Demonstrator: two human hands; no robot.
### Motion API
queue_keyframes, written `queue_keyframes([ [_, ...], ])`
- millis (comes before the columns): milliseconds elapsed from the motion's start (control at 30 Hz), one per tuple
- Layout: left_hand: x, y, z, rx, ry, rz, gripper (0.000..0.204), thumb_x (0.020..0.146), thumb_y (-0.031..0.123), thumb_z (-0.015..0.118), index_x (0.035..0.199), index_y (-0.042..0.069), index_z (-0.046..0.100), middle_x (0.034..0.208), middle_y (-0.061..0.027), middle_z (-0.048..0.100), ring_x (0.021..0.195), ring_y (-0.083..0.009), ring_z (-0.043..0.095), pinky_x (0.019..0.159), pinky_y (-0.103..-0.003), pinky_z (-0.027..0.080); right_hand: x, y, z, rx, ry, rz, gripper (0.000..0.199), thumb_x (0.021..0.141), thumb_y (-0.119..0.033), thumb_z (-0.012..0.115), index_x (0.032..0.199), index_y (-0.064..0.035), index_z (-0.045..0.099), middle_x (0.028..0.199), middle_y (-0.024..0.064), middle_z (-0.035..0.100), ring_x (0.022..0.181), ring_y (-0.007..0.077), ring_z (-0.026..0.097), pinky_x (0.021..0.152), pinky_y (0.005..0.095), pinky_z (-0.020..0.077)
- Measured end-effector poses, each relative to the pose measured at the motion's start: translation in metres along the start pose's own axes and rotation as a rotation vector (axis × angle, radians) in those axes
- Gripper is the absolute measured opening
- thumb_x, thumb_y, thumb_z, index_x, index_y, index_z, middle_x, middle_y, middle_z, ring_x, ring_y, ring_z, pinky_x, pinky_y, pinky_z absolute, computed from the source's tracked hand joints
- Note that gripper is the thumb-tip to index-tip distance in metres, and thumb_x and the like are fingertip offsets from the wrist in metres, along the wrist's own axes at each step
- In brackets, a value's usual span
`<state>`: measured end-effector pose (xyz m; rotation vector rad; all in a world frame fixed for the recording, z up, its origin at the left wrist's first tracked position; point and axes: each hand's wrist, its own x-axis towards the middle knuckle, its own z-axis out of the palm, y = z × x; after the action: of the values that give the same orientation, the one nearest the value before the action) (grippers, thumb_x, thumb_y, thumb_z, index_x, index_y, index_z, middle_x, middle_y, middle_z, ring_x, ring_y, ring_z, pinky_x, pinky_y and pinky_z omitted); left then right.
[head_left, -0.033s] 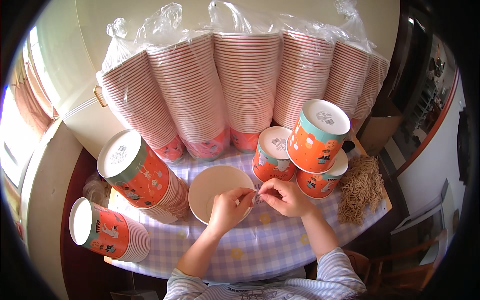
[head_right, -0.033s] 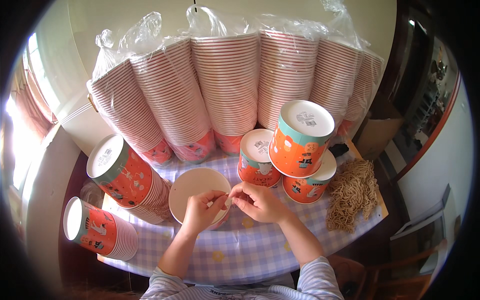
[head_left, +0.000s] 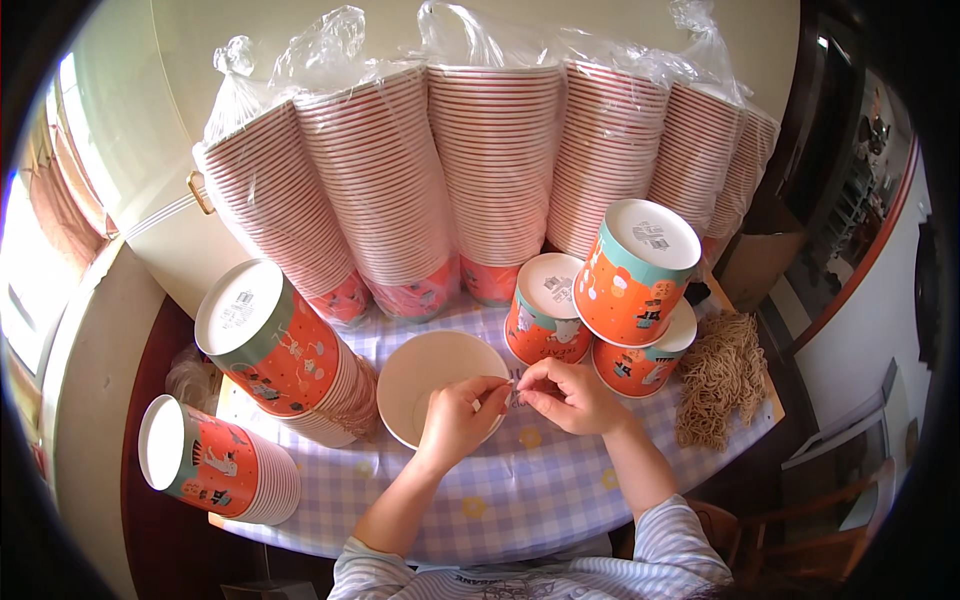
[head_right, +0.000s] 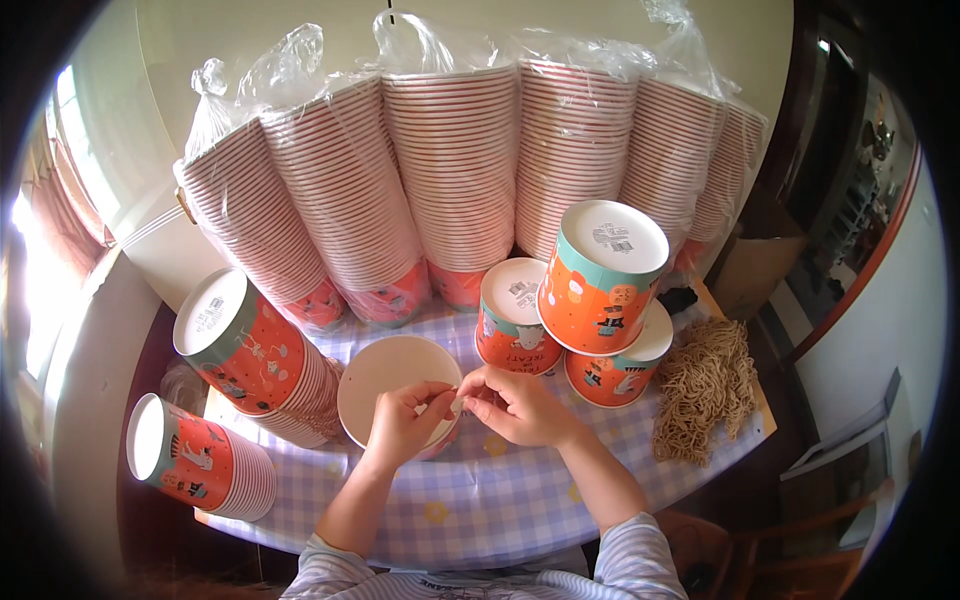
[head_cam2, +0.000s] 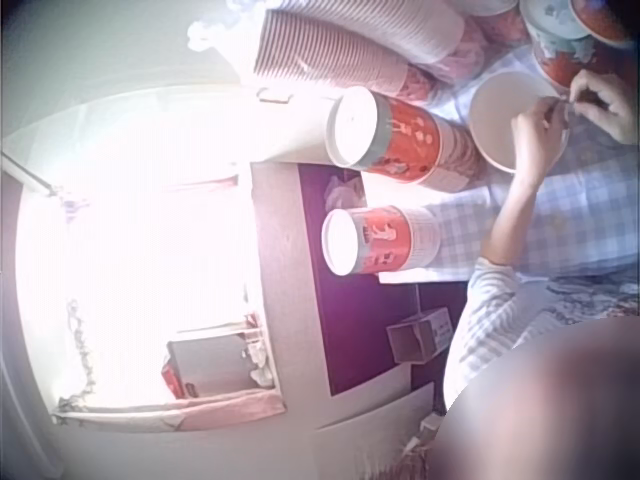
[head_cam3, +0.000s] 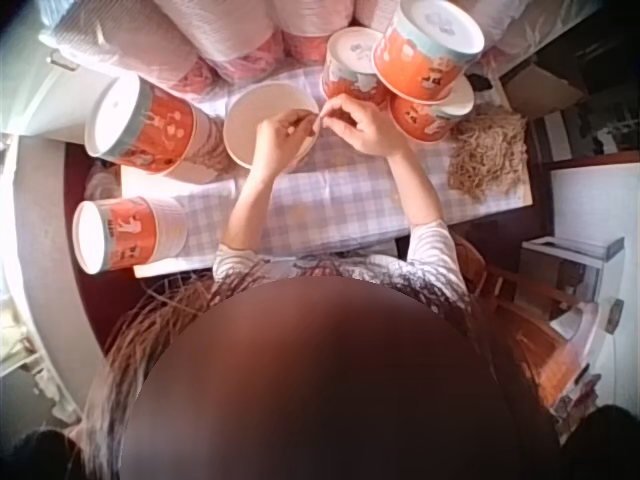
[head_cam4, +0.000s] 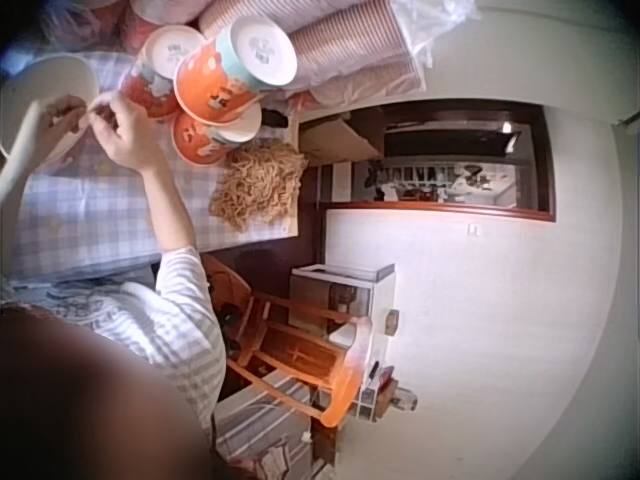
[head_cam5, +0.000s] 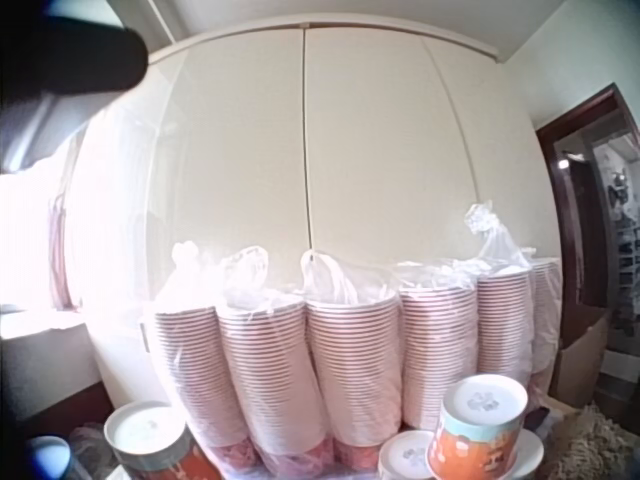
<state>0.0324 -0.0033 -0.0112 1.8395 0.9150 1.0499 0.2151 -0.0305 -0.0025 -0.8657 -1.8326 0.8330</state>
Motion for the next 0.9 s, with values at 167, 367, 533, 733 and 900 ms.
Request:
queue_keyframes([
  [167, -0.002, -0.002, 0.003, 0.092, -0.005, 0.073, 0.013, 0.079, 0.007, 0.059, 0.090, 0.002, 0.065, 0.074, -0.0115, 0.064, 0.065, -0.0189, 0.061, 0.057, -0.029, 0.047, -0.002, -0.004, 0.001, 0.056, -0.044, -0.003, 0.012, 0.082, -0.002, 0.057, 0.094, -0.0028, 0.054, 0.079, 0.0035, 0.060, 0.072, 0.0090, 0.058, 0.062, 0.0231, 0.0470],
  [367, -0.005, -0.001, -0.002, -0.075, -0.172, -0.006, 0.016, 0.079, 0.006, 0.059, 0.092, 0.001, 0.064, 0.080, -0.0111, 0.063, 0.073, -0.0197, 0.062, 0.062, -0.029, 0.048, 0.002, -0.005, 0.003, -0.005, 0.050, -0.119, 0.009, 0.081, 0.001, 0.057, 0.090, -0.0023, 0.058, 0.080, 0.0040, 0.060, 0.070, 0.0071, 0.058, 0.058, 0.0211, 0.0462],
  [533, -0.007, 0.004, -0.004, -0.063, -0.163, -0.042, 0.015, 0.079, 0.008, 0.061, 0.091, 0.000, 0.064, 0.081, -0.0107, 0.064, 0.073, -0.0187, 0.062, 0.063, -0.028, 0.048, 0.002, -0.004, 0.002, 0.001, 0.069, -0.044, 0.010, 0.078, 0.005, 0.057, 0.087, 0.0001, 0.058, 0.082, 0.0083, 0.062, 0.073, 0.0118, 0.061, 0.061, 0.0226, 0.0485],
  [733, -0.001, -0.003, -0.007, -0.197, -0.207, -0.131, 0.017, 0.083, 0.013, 0.060, 0.091, -0.002, 0.063, 0.079, -0.0068, 0.064, 0.072, -0.0102, 0.058, 0.063, -0.024, 0.046, 0.002, 0.000, -0.004, -0.280, 0.100, -0.225, 0.017, 0.069, 0.007, 0.058, 0.084, -0.0011, 0.062, 0.086, 0.0090, 0.062, 0.079, 0.0196, 0.062, 0.066, 0.0285, 0.0511],
  [900, 0.002, -0.006, -0.013, -0.300, -0.259, -0.141, 0.019, 0.087, 0.014, 0.056, 0.092, -0.004, 0.061, 0.082, -0.0042, 0.064, 0.074, -0.0074, 0.056, 0.066, -0.022, 0.045, 0.005, -0.005, 0.006, -0.467, 0.108, -0.170, 0.017, 0.068, 0.000, 0.062, 0.085, -0.0036, 0.064, 0.089, 0.0059, 0.062, 0.079, 0.0201, 0.061, 0.067, 0.0300, 0.0512],
])
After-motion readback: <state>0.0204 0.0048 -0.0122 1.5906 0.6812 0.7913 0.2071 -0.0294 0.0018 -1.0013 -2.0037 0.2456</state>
